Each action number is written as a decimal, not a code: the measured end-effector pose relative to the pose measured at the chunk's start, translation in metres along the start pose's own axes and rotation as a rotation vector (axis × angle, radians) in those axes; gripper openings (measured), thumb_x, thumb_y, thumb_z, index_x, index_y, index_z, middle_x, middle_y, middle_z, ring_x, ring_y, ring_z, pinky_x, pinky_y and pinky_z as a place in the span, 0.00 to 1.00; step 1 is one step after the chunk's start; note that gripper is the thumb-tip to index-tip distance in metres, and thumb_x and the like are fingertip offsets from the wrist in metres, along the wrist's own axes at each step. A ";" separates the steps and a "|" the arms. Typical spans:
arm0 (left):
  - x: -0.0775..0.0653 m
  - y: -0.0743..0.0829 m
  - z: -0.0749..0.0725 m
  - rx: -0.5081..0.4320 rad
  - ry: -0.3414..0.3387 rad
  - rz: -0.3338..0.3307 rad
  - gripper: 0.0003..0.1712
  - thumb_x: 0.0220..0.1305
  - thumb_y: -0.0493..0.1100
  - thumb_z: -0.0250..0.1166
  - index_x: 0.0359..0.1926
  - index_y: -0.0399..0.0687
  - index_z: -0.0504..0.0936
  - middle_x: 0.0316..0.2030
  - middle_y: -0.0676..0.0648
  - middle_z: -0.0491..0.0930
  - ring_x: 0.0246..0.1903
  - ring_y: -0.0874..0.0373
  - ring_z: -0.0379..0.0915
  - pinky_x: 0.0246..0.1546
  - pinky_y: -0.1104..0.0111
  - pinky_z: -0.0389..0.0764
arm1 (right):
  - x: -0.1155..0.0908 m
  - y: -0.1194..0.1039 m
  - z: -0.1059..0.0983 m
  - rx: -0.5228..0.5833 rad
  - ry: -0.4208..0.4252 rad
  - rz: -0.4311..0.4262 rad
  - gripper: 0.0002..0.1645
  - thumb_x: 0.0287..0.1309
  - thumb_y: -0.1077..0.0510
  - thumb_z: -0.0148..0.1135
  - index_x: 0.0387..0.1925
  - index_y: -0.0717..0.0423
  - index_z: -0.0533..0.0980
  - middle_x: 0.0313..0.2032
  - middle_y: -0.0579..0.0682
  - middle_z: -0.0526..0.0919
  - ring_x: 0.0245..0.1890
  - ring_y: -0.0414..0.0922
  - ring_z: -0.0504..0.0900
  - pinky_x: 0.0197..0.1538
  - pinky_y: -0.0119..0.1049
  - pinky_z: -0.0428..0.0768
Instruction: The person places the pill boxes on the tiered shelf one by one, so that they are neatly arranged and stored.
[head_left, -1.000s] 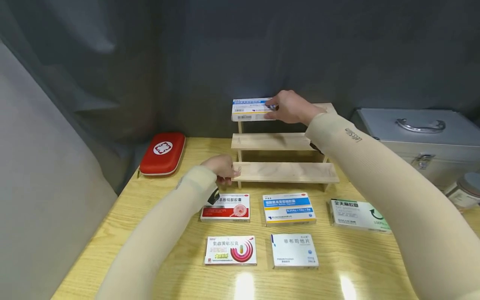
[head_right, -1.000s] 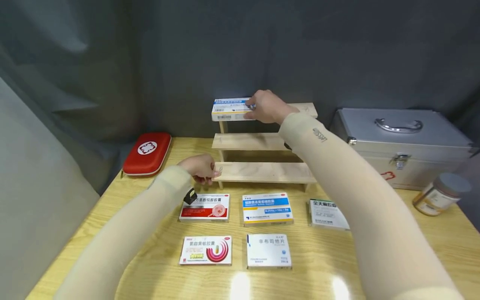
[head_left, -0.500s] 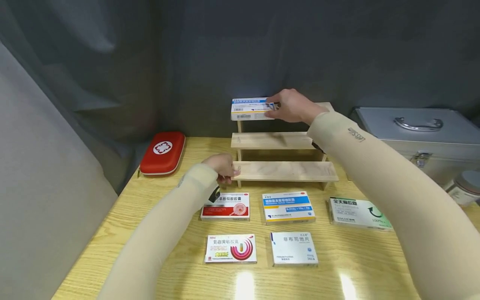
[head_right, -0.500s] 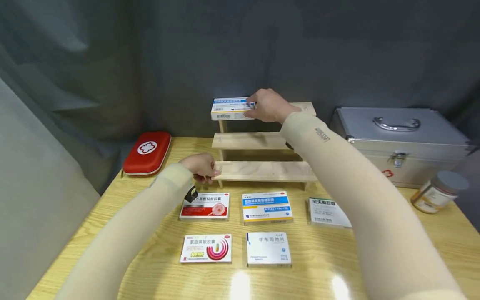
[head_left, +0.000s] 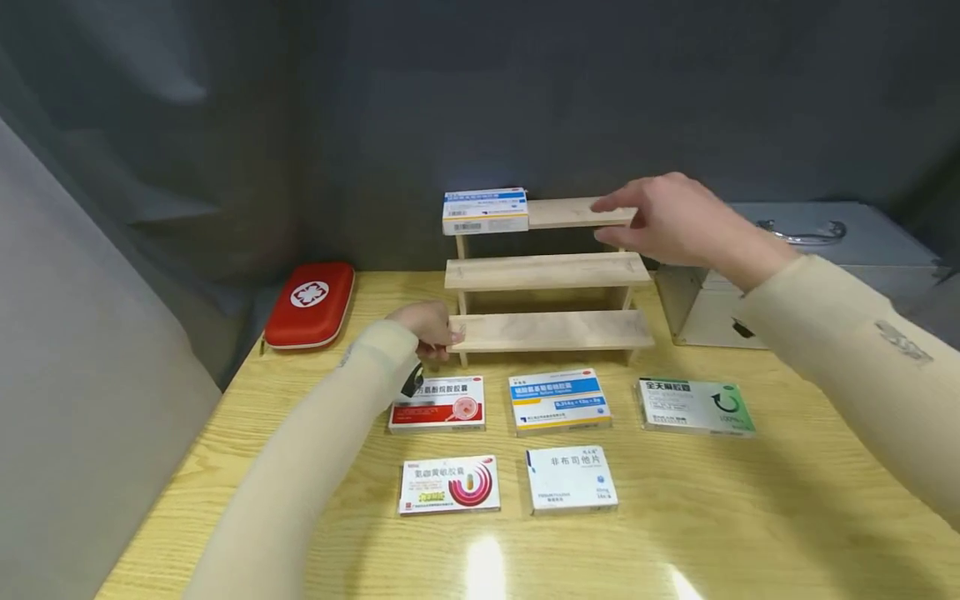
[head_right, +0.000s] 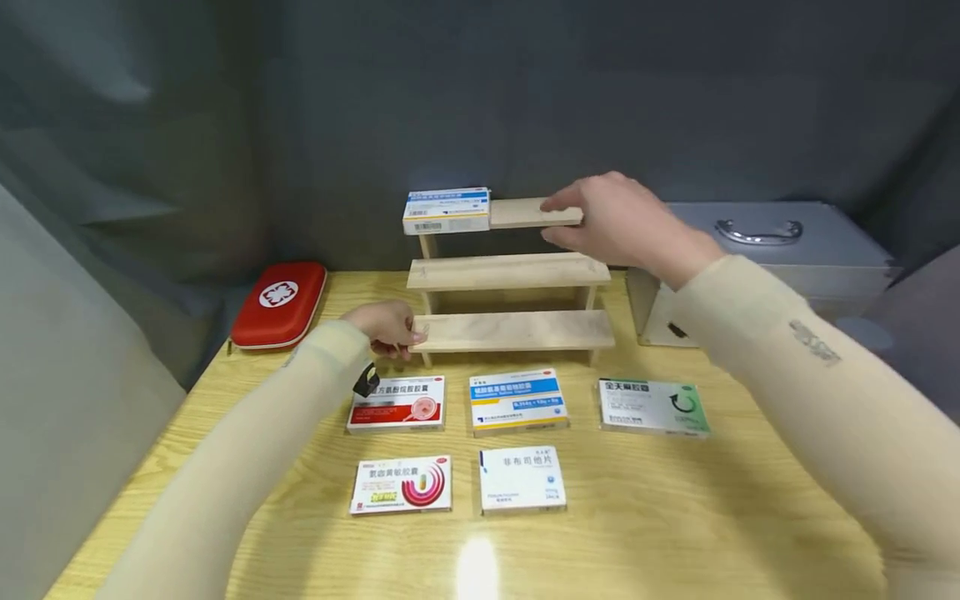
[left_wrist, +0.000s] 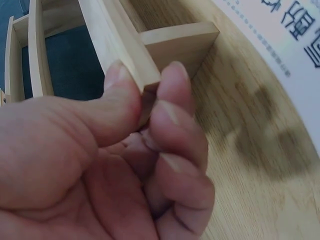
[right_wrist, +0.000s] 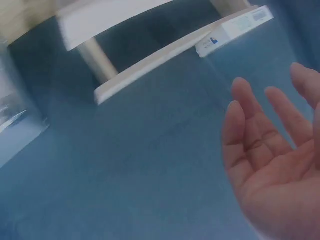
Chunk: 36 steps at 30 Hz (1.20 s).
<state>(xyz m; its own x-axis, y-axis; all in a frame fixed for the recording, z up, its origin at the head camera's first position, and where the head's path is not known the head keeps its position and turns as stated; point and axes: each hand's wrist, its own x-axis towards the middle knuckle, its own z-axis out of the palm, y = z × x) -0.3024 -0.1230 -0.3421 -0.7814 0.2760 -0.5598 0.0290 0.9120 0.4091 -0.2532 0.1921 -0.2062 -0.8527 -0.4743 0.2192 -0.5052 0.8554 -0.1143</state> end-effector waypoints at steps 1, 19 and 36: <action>0.000 -0.001 -0.001 0.002 -0.002 0.006 0.22 0.66 0.52 0.55 0.31 0.36 0.81 0.32 0.42 0.83 0.16 0.63 0.66 0.20 0.73 0.70 | -0.014 0.000 -0.001 -0.016 0.020 0.001 0.23 0.58 0.46 0.60 0.53 0.49 0.76 0.34 0.48 0.79 0.17 0.41 0.69 0.22 0.37 0.66; 0.008 -0.012 -0.007 0.053 -0.055 0.011 0.25 0.66 0.55 0.53 0.32 0.37 0.83 0.25 0.43 0.80 0.15 0.60 0.60 0.14 0.72 0.63 | -0.218 0.084 0.091 0.053 -0.066 0.221 0.26 0.51 0.51 0.67 0.50 0.60 0.76 0.39 0.55 0.81 0.21 0.34 0.73 0.18 0.30 0.67; 0.015 -0.018 -0.006 -0.007 -0.059 0.004 0.21 0.64 0.56 0.55 0.35 0.41 0.76 0.34 0.43 0.82 0.17 0.61 0.63 0.23 0.67 0.67 | -0.214 0.103 0.128 0.222 -0.156 0.211 0.48 0.48 0.36 0.63 0.63 0.59 0.63 0.54 0.66 0.64 0.48 0.61 0.70 0.41 0.56 0.72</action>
<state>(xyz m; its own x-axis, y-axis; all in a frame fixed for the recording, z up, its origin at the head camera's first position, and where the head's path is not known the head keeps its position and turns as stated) -0.3185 -0.1372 -0.3541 -0.7433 0.2967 -0.5996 0.0273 0.9090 0.4160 -0.1397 0.3546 -0.3886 -0.9428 -0.3327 0.0197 -0.3180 0.8800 -0.3527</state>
